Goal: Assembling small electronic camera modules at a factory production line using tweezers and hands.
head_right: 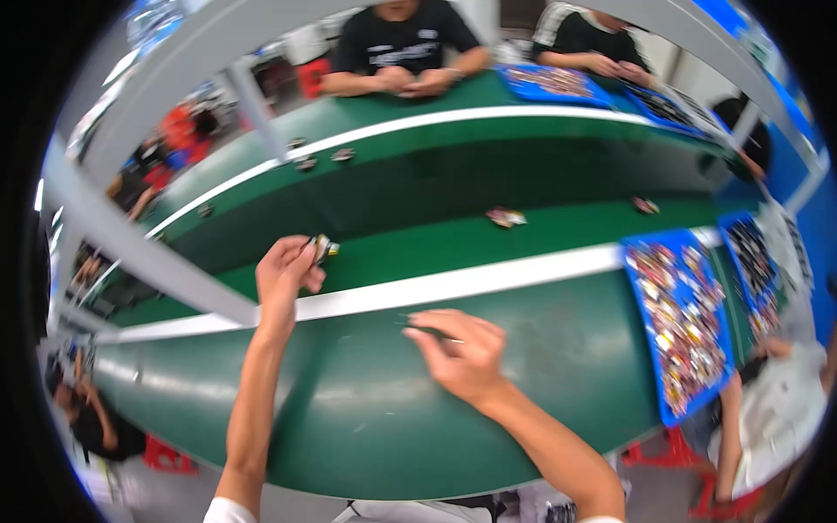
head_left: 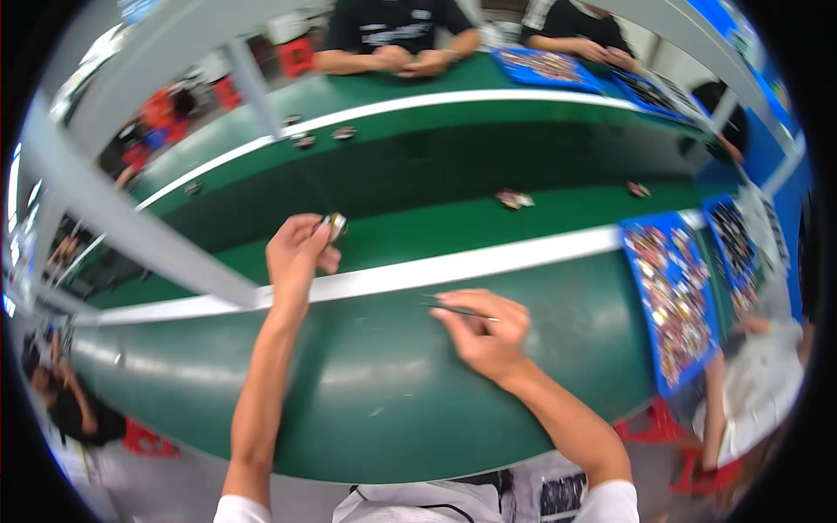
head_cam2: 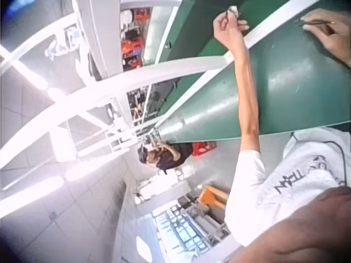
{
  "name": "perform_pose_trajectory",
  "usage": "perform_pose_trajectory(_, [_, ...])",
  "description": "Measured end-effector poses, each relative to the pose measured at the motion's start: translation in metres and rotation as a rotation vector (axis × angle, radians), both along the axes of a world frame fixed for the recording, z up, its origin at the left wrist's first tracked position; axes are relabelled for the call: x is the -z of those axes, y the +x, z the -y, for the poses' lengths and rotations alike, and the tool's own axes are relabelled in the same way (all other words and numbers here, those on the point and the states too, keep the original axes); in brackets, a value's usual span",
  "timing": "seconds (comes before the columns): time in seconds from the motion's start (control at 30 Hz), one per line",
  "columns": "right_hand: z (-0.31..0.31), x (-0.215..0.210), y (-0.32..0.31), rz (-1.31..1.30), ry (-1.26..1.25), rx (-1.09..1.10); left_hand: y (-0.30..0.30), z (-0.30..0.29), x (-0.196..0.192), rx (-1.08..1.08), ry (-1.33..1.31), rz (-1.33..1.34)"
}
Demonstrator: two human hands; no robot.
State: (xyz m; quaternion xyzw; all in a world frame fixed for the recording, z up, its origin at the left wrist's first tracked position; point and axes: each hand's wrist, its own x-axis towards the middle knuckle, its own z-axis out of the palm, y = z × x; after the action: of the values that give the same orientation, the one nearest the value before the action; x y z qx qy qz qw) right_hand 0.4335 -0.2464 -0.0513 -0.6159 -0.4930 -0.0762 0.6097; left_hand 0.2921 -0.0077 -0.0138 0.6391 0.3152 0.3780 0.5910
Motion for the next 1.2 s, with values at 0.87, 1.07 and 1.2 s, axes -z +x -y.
perform_pose_trajectory(0.87, [-0.004, 0.003, -0.003, 0.052, -0.057, -0.031, -0.032, -0.097, 0.024, -0.066, 0.475, -0.630])
perform_pose_trajectory(1.07, [-0.006, 0.015, 0.005, 0.041, 0.049, -0.048, -0.041, -0.133, 0.052, -0.019, 0.324, -0.601])
perform_pose_trajectory(1.2, [-0.009, 0.013, 0.000, 0.062, 0.086, -0.040, -0.068, -0.149, 0.043, 0.082, 0.174, -0.613])
